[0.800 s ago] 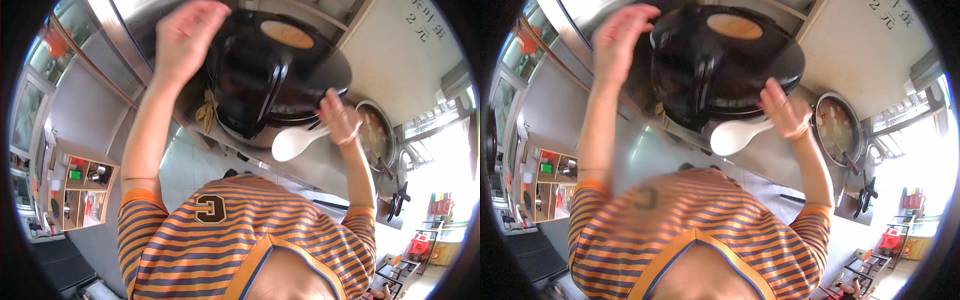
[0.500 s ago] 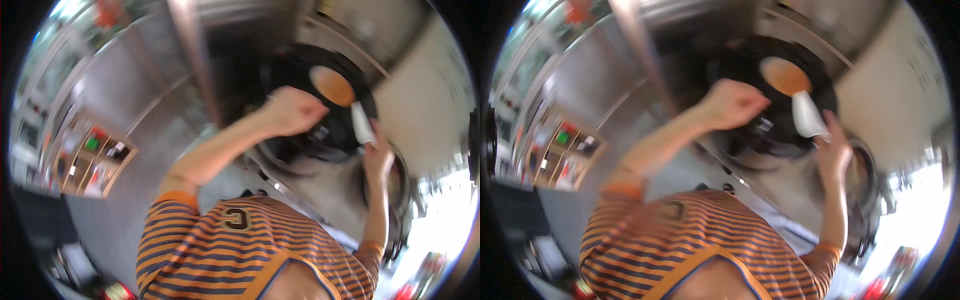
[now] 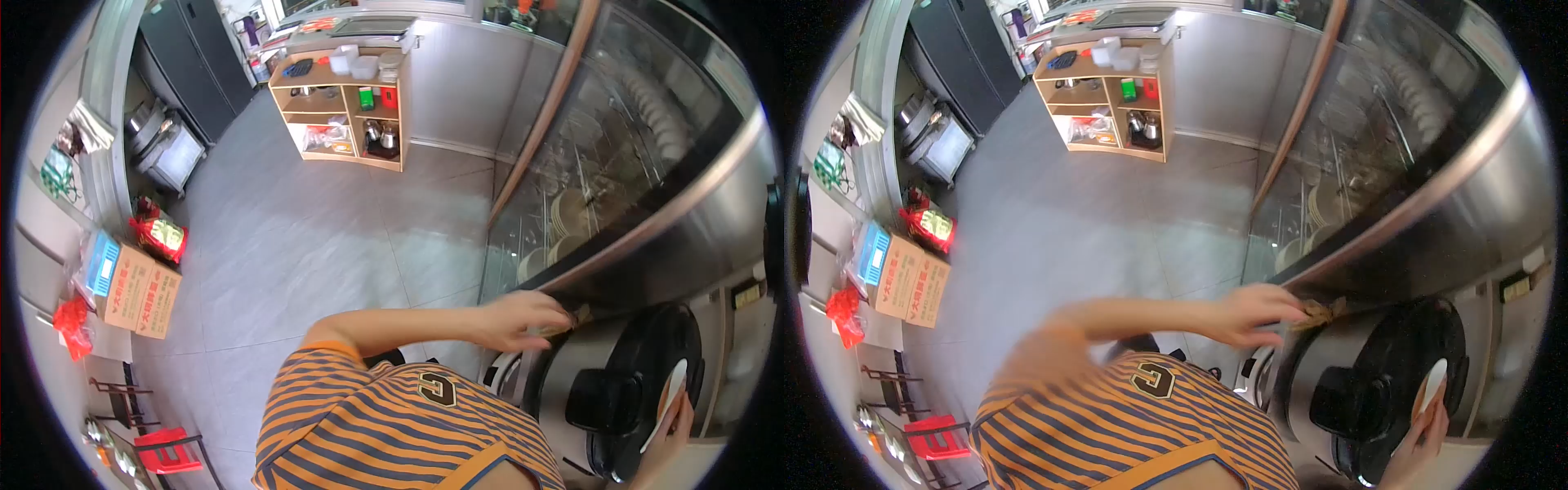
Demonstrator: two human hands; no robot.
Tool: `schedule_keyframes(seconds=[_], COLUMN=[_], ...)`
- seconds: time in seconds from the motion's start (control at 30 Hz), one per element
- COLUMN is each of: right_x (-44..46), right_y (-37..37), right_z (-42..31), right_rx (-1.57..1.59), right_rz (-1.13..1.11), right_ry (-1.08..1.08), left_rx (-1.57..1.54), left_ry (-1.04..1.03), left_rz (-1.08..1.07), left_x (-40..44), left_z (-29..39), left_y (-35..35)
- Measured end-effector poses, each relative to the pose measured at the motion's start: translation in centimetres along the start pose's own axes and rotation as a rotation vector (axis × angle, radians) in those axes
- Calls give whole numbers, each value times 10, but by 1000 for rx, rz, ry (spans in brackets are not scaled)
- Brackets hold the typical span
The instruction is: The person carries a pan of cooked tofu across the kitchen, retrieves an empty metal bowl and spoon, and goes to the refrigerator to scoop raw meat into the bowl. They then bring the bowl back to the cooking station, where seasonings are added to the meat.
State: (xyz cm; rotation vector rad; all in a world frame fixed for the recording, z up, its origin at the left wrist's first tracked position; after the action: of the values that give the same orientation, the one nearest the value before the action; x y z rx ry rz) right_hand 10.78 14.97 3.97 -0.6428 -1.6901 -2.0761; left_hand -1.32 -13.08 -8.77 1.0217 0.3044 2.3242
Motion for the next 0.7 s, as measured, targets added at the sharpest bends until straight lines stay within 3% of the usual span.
schedule_keyframes(seconds=[0.07, 0.1, 0.13, 0.17, 0.2, 0.27, 0.33, 0.37, 0.43, 0.5, 0.63, 0.7], right_x=[3, 12, 20, 22, 34, 69, 102, 114, 140, 156, 204, 227], right_y=[-9, -6, -10, -13, -26, -62, -92, -108, -127, -140, -186, -217], right_z=[-19, -41, -83, -130, -163, -254, -353, -395, -459, -530, -640, -704], right_rx=[630, 634, 896, 1155, 1183, 1219, 1301, 1268, 1247, 1162, 1180, 1137], right_rz=[-83, -77, -237, -407, -378, -511, -687, -764, -783, -942, -1012, -1023], right_ry=[-213, -207, -104, -6, 12, 8, -102, -61, 31, 238, 264, 436], left_rx=[-227, -334, -443, -580, -721, -701, -695, -671, -715, -667, -559, -531], left_ry=[297, 270, 248, 61, -123, -378, -383, -406, -405, -345, -304, -290], left_rz=[4, -115, -244, -270, -293, -289, -376, -457, -370, -444, -374, -381], left_x=[-67, -87, -104, -109, -114, -131, -160, -177, -204, -234, -284, -303], left_z=[-40, -20, 6, 49, 92, 148, 158, 163, 155, 140, 97, 69], left_y=[63, 93, 118, 151, 184, 236, 273, 288, 331, 363, 437, 478])
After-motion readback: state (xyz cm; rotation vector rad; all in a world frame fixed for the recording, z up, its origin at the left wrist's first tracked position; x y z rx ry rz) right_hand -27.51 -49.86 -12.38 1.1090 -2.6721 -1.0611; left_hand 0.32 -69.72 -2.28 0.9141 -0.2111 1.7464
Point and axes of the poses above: each hand's wrist, its own x-axis towards the middle knuckle, its own y-axis out of the back of the hand, z = x × y, the point moved 9 cm from there along x, towards the middle knuckle, and after that the axes turned 1 degree about z, right-handed, at the moved point
